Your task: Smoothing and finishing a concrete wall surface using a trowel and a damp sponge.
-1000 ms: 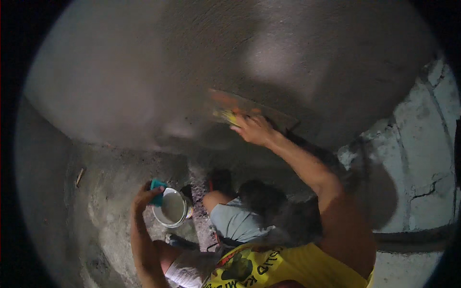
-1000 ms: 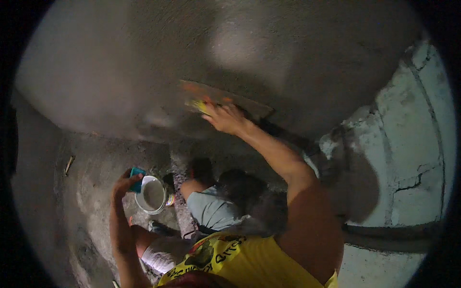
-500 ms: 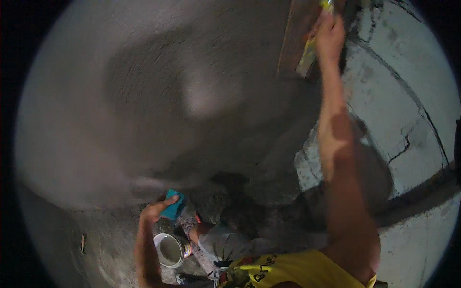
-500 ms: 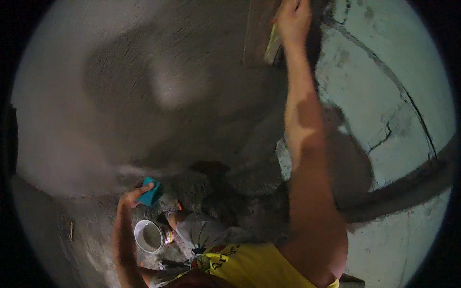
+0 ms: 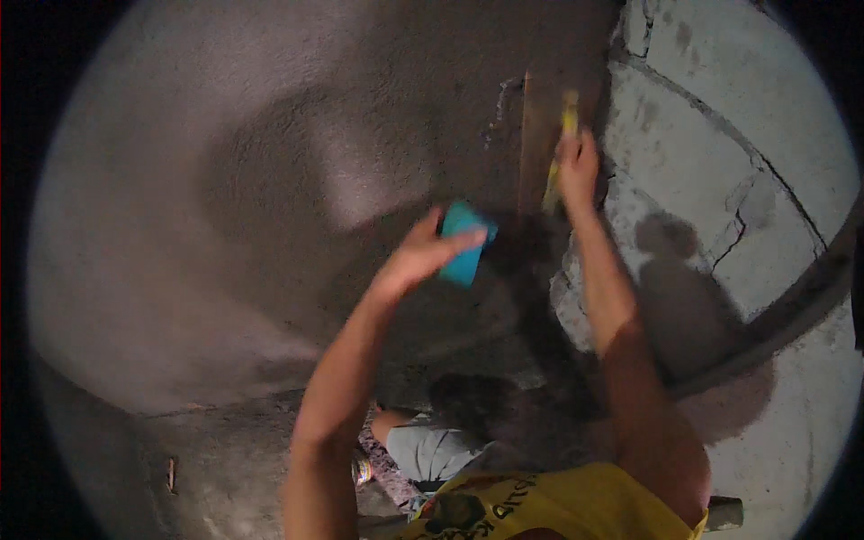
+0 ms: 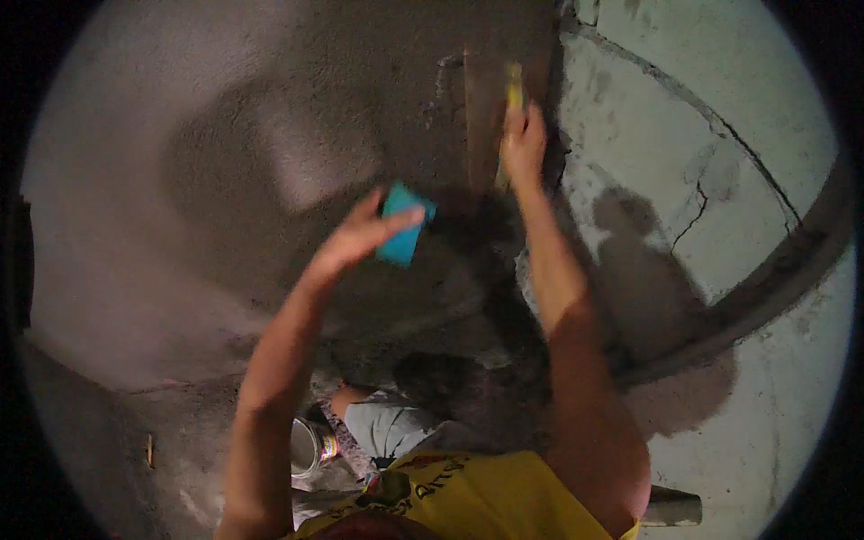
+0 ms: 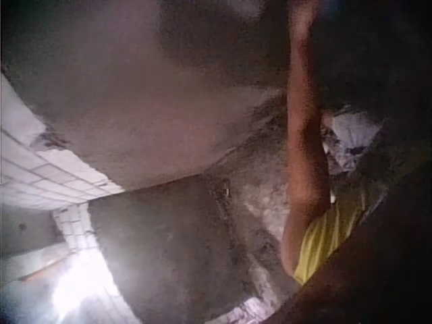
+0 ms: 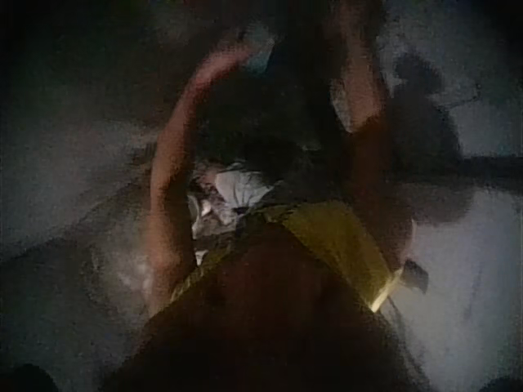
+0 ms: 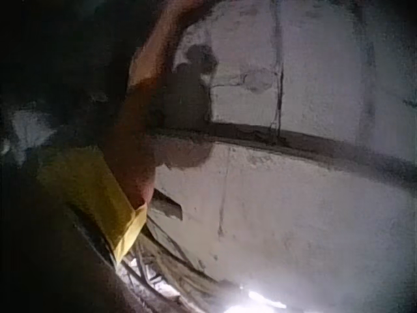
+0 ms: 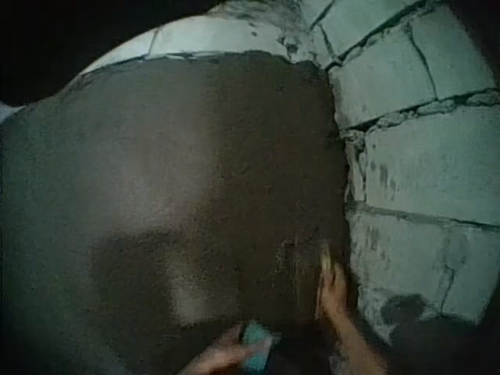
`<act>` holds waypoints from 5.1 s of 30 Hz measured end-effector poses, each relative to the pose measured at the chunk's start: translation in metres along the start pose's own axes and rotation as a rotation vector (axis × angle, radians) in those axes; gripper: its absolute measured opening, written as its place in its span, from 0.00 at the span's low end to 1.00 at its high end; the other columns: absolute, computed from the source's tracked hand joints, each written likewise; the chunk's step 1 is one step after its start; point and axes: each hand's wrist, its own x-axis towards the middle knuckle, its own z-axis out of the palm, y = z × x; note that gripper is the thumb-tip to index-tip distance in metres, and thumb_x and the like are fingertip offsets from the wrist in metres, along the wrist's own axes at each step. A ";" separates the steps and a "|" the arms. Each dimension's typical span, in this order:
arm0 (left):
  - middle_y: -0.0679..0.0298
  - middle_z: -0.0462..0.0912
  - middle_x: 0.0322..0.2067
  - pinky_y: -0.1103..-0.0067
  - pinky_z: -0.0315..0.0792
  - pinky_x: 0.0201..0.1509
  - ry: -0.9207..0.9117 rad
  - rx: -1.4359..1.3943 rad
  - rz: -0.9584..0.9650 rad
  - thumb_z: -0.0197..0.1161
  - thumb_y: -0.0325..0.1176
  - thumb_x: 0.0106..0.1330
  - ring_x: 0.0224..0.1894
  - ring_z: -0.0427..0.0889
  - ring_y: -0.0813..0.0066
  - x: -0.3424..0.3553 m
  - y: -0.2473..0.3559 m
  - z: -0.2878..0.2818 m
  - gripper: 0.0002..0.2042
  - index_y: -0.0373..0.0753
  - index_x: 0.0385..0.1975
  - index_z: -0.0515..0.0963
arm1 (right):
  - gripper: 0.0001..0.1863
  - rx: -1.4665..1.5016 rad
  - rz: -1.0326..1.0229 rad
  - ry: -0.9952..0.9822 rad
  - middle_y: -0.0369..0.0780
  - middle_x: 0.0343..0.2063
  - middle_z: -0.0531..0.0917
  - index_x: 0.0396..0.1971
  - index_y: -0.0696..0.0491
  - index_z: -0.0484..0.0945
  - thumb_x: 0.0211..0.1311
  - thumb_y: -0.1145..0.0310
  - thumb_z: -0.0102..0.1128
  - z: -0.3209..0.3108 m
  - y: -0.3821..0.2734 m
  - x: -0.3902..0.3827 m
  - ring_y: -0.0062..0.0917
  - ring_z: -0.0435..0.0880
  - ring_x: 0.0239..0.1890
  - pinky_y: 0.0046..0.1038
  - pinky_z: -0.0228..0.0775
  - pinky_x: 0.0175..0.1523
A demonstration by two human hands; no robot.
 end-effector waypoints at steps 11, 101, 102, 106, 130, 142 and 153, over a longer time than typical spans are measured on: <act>0.60 0.79 0.50 0.69 0.75 0.45 -0.124 -0.036 -0.632 0.71 0.55 0.53 0.50 0.77 0.68 -0.108 -0.244 -0.043 0.35 0.38 0.56 0.72 | 0.21 -0.191 -0.175 0.206 0.57 0.45 0.77 0.60 0.61 0.65 0.74 0.64 0.45 0.032 0.060 -0.097 0.48 0.77 0.46 0.39 0.69 0.50; 0.61 0.80 0.43 0.69 0.75 0.36 0.692 -0.403 -0.679 0.68 0.63 0.50 0.37 0.80 0.67 -0.287 -0.314 -0.175 0.38 0.41 0.55 0.73 | 0.17 0.159 -0.265 0.122 0.50 0.41 0.79 0.49 0.62 0.70 0.73 0.62 0.46 0.118 -0.025 -0.146 0.37 0.80 0.43 0.38 0.72 0.46; 0.62 0.80 0.42 0.70 0.75 0.35 0.748 -0.347 -0.683 0.68 0.62 0.51 0.36 0.80 0.67 -0.295 -0.291 -0.174 0.37 0.41 0.54 0.73 | 0.17 0.115 -0.384 0.086 0.52 0.42 0.79 0.49 0.62 0.70 0.73 0.62 0.47 0.132 -0.077 -0.140 0.38 0.80 0.43 0.39 0.71 0.47; 0.60 0.80 0.42 0.71 0.75 0.33 0.691 -0.317 -0.781 0.69 0.61 0.51 0.36 0.80 0.66 -0.331 -0.307 -0.197 0.37 0.39 0.54 0.72 | 0.15 0.168 -0.208 0.005 0.45 0.28 0.81 0.38 0.59 0.72 0.72 0.60 0.51 0.091 -0.183 0.000 0.36 0.79 0.31 0.39 0.72 0.38; 0.56 0.76 0.53 0.71 0.71 0.53 0.347 -0.341 -0.044 0.63 0.40 0.65 0.51 0.76 0.65 -0.059 -0.087 -0.083 0.31 0.38 0.66 0.62 | 0.22 0.105 0.263 -0.314 0.44 0.36 0.78 0.55 0.61 0.64 0.74 0.58 0.47 0.080 0.025 -0.233 0.26 0.79 0.31 0.30 0.73 0.40; 0.50 0.68 0.61 0.63 0.73 0.55 0.524 -0.605 -0.462 0.75 0.58 0.49 0.59 0.72 0.59 -0.108 -0.214 -0.087 0.55 0.33 0.70 0.50 | 0.20 0.034 -0.570 -0.117 0.50 0.21 0.80 0.40 0.59 0.72 0.68 0.53 0.52 0.125 -0.203 -0.019 0.46 0.79 0.21 0.42 0.72 0.27; 0.59 0.79 0.48 0.70 0.76 0.43 0.590 -0.292 -0.730 0.66 0.52 0.57 0.45 0.79 0.68 -0.400 -0.426 -0.152 0.33 0.36 0.58 0.70 | 0.17 -0.352 -0.426 0.169 0.45 0.28 0.77 0.40 0.61 0.69 0.72 0.60 0.47 0.025 0.010 -0.035 0.32 0.77 0.29 0.34 0.72 0.41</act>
